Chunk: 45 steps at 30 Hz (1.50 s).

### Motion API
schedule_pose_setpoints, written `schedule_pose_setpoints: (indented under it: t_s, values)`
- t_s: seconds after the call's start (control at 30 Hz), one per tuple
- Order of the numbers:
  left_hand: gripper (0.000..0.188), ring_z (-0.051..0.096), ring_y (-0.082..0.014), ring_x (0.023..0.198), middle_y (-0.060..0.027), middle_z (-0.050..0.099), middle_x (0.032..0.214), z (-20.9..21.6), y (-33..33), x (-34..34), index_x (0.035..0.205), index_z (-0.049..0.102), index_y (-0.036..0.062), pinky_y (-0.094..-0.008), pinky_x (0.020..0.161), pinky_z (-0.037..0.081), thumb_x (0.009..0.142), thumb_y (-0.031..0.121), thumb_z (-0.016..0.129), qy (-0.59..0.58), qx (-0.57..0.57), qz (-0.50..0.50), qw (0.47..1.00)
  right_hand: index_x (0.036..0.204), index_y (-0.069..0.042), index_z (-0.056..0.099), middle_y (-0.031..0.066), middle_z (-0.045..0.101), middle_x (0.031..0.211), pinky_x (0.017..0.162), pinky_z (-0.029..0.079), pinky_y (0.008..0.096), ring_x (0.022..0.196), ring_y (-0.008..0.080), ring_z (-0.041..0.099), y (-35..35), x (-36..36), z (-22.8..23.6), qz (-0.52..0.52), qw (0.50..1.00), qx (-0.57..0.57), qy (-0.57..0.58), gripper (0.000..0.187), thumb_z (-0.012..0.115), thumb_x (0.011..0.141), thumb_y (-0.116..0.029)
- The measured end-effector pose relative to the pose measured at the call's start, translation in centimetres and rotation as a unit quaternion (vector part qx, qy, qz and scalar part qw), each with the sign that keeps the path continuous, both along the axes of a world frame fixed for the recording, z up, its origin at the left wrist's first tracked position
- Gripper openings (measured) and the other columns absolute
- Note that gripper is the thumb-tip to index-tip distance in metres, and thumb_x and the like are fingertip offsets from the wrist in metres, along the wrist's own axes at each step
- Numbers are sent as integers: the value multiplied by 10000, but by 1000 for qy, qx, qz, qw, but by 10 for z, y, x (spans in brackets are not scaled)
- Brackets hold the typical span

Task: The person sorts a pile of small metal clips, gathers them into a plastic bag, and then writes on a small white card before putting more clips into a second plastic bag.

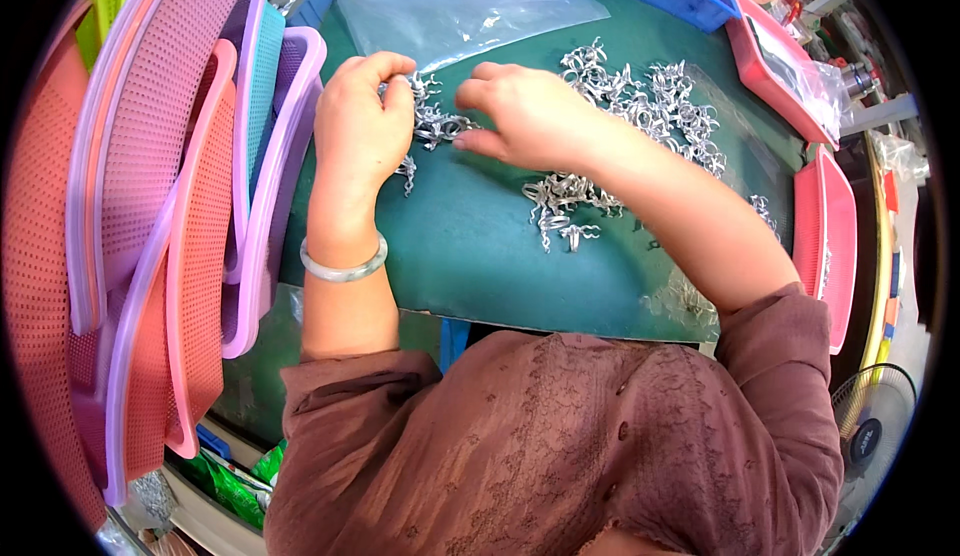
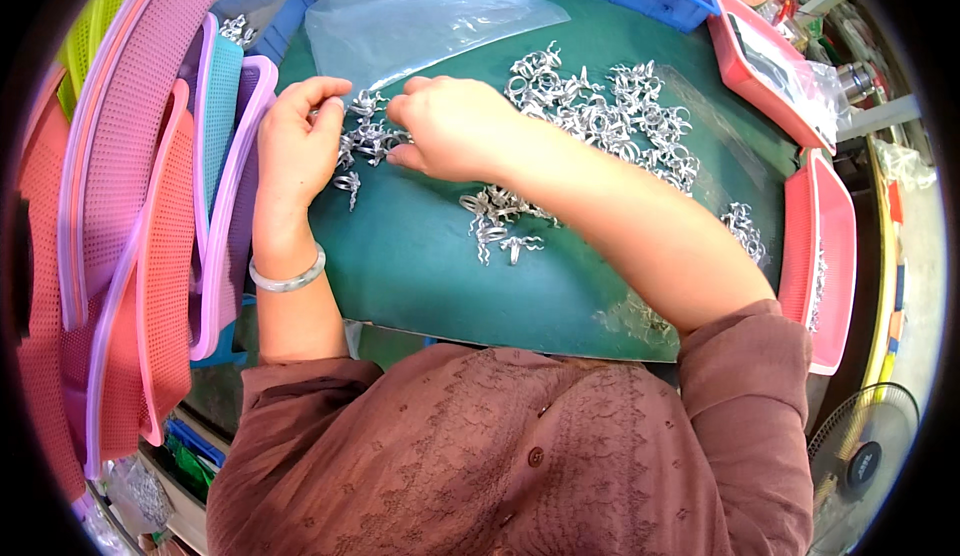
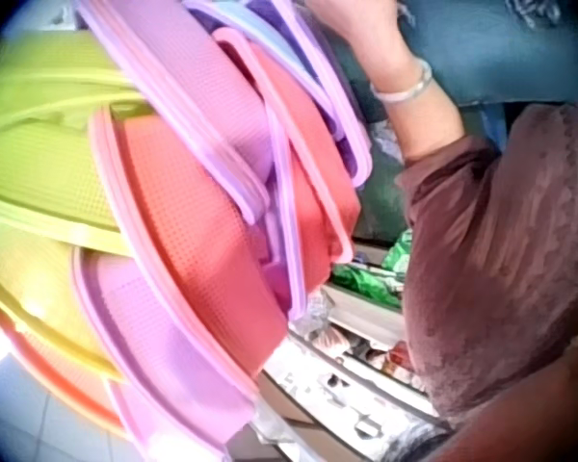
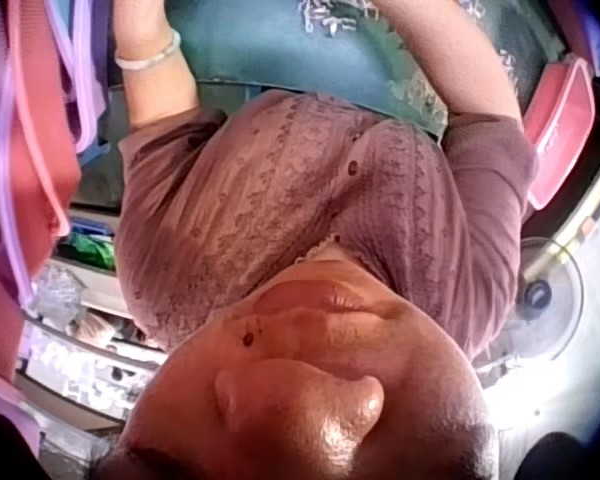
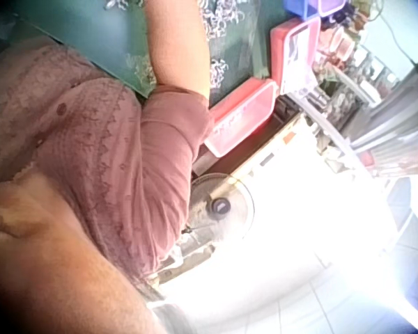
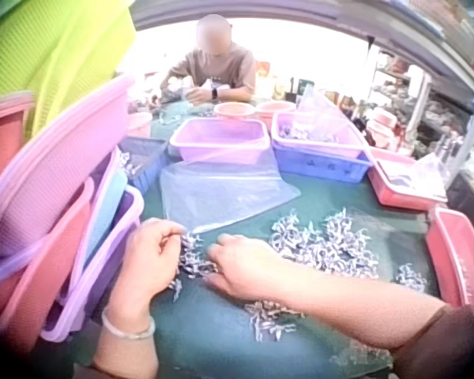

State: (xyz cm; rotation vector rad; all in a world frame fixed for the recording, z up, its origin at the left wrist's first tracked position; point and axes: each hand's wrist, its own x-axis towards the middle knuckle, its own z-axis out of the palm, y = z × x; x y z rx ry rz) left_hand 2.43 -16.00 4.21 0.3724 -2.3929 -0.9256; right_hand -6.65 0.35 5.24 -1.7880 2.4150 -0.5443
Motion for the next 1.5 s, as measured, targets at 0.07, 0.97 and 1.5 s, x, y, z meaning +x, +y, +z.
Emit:
schedule_pose_setpoints:
  t_s: [0.07,0.97,1.5]
  values:
    - [149,587,-295,947,-130,630,964,-7,-5,0,884,698,72,-356,814,472,756,88,625,19,-82,-55,995,925,-37,613,148,597,906,749,497,417,867,335,602,-9,3,-16,-46,999,-7,-4,222,646,747,-165]
    - [59,495,-265,1123,-98,594,1047,-7,18,6,731,676,68,-435,990,311,705,119,691,-93,-148,-175,969,886,-41,565,146,607,884,756,493,427,877,343,598,25,-16,-5,-41,998,40,-27,180,568,706,-36]
    - [192,587,-325,986,-155,627,1022,-6,-24,3,963,657,23,-384,873,458,818,37,530,-36,-52,-2,998,866,-18,622,129,590,859,718,483,416,820,325,589,13,-22,30,87,951,288,-68,197,681,751,-166]
